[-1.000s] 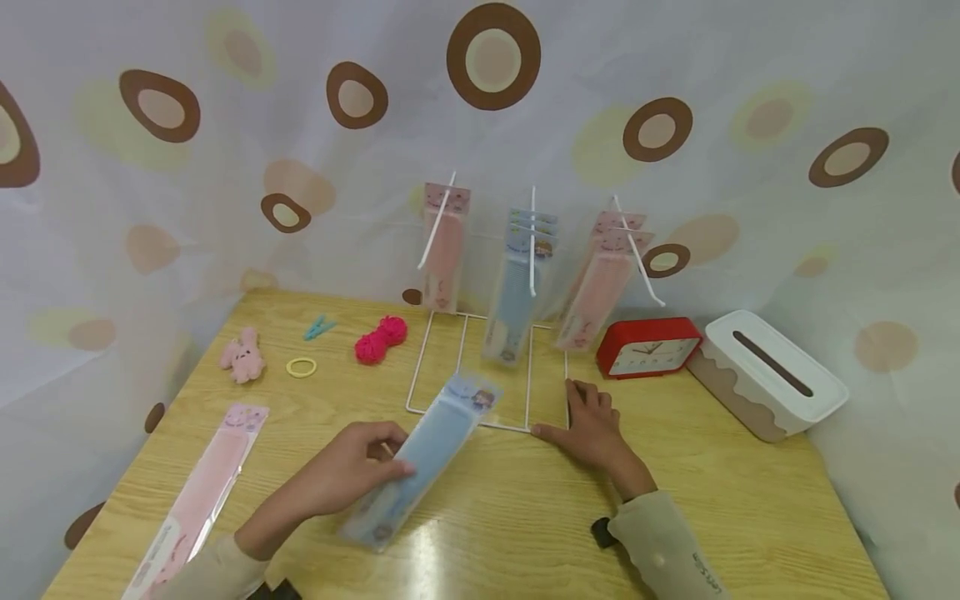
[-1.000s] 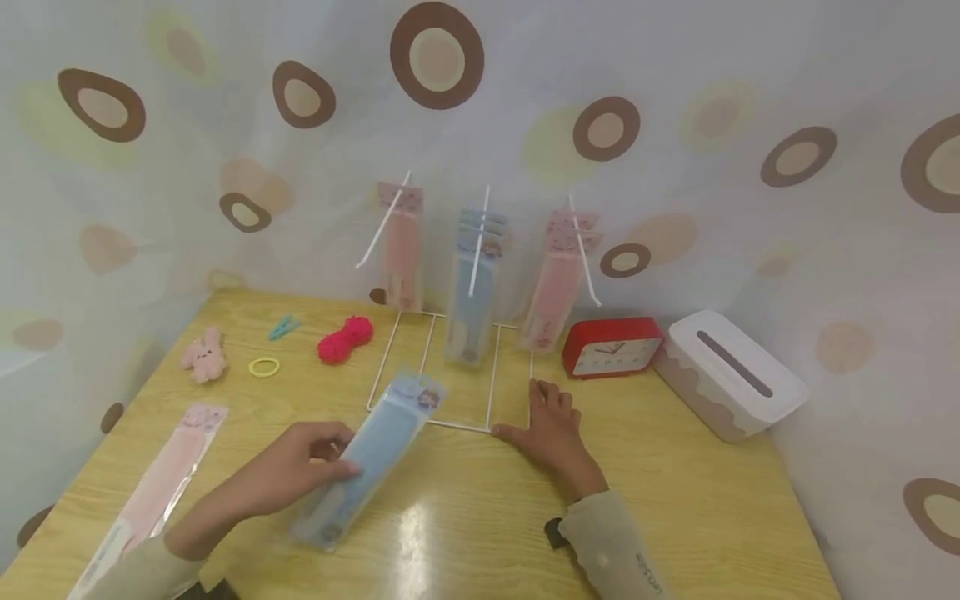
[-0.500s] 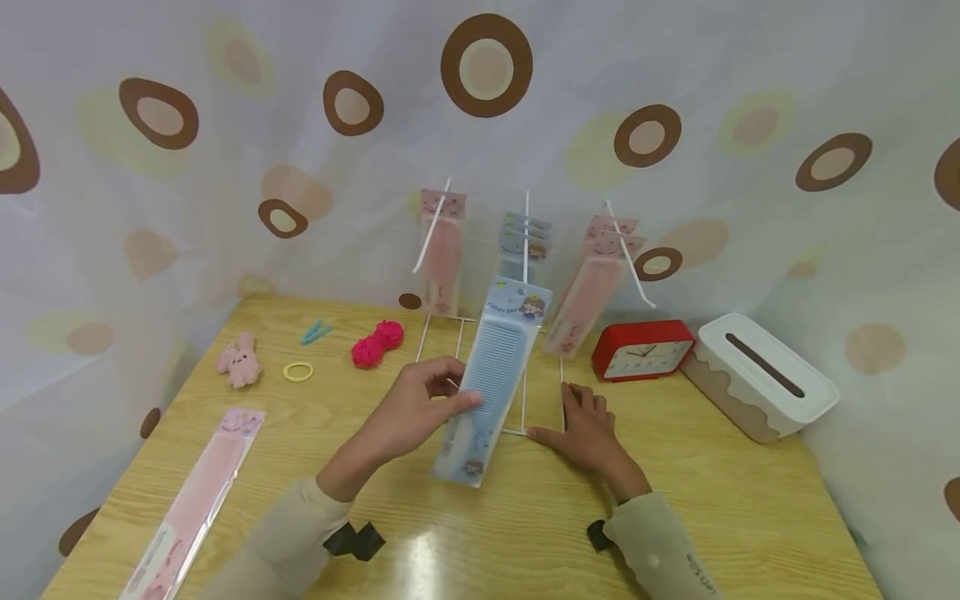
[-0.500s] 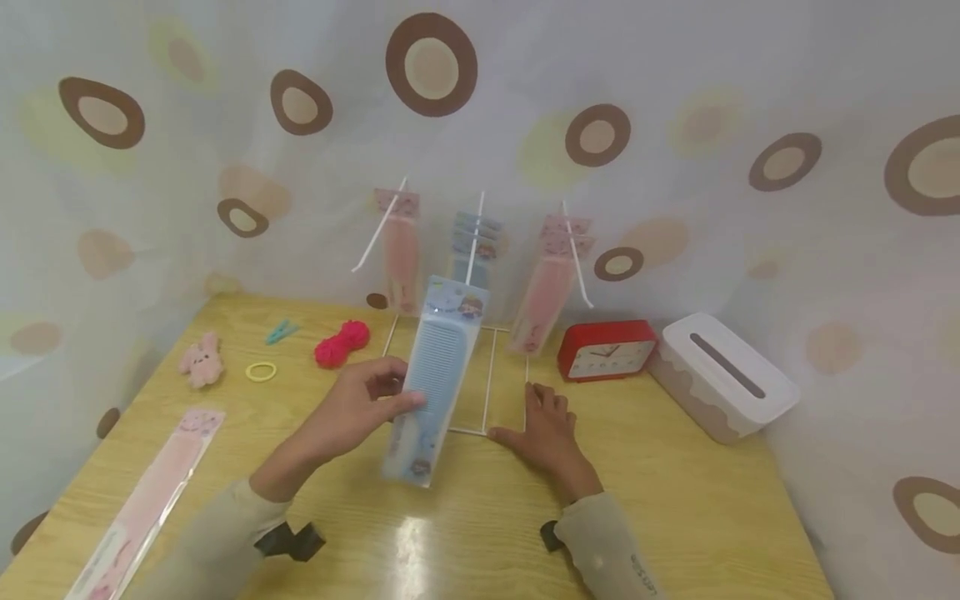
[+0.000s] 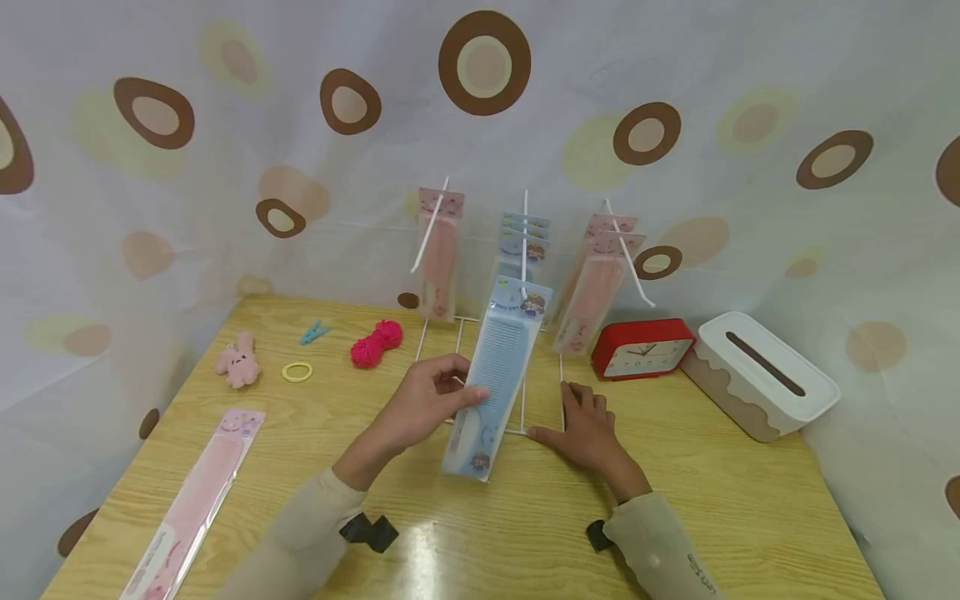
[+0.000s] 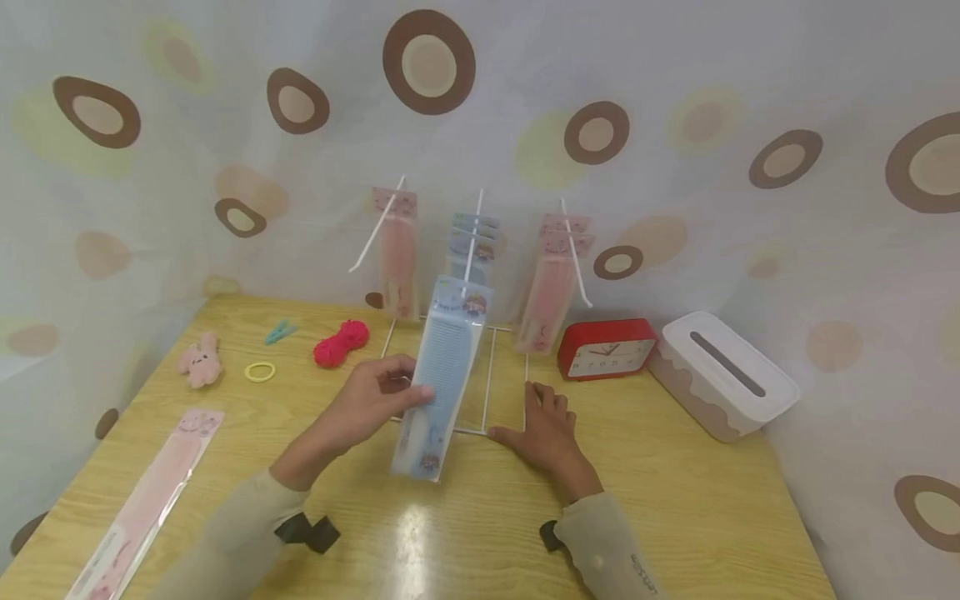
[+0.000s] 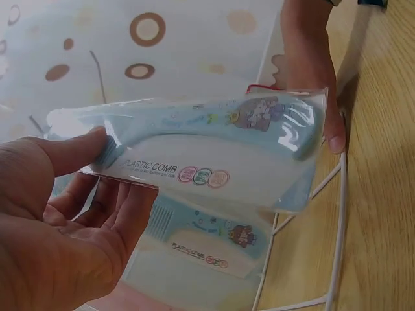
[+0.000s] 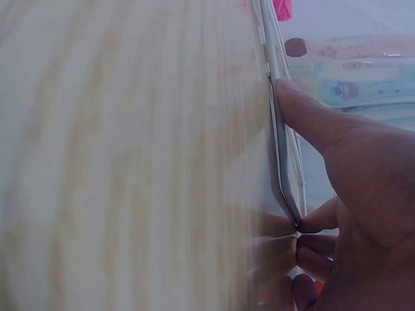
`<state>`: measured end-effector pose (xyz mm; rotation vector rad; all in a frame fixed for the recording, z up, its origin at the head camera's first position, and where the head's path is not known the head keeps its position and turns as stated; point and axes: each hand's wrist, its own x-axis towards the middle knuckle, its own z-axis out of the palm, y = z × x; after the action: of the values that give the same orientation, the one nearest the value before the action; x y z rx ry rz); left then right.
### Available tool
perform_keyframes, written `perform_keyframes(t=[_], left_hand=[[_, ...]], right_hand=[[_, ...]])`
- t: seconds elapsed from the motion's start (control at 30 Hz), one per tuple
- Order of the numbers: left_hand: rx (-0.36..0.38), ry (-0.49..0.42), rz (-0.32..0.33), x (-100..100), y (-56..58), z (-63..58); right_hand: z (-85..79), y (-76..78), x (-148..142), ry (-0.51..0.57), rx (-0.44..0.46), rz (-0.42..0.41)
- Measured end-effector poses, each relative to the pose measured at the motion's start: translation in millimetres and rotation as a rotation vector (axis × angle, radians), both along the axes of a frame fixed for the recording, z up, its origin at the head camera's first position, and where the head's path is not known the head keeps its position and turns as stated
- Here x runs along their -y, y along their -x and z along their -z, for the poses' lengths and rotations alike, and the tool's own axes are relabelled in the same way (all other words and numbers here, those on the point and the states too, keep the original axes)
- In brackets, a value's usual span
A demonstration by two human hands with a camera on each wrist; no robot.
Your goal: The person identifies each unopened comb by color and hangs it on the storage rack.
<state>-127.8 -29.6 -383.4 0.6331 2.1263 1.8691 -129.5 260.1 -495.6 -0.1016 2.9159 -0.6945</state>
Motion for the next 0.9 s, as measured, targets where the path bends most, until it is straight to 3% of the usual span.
perform_keyframes(t=[0.33,0.47,0.77,0.9], left_hand=[[0.047,-0.08,-0.081,-32,55.2,15.8],[0.055,-0.089,-0.104,-36,70.0,25.6],[0.054,-0.071,-0.075,-30,82.8,43.0],[0.033,0.035,-0.147,-15,77.3,45.7]], right_hand=[[0.4,2.0,-2,-0.025,-0.013,0.0],[3.5,0.1,1,-0.02,-0.001,-0.006],[-2.7,-0.7,5,-0.014,-0.001,0.002],[-2.2,-0.5,2,-0.009,0.003,0.007]])
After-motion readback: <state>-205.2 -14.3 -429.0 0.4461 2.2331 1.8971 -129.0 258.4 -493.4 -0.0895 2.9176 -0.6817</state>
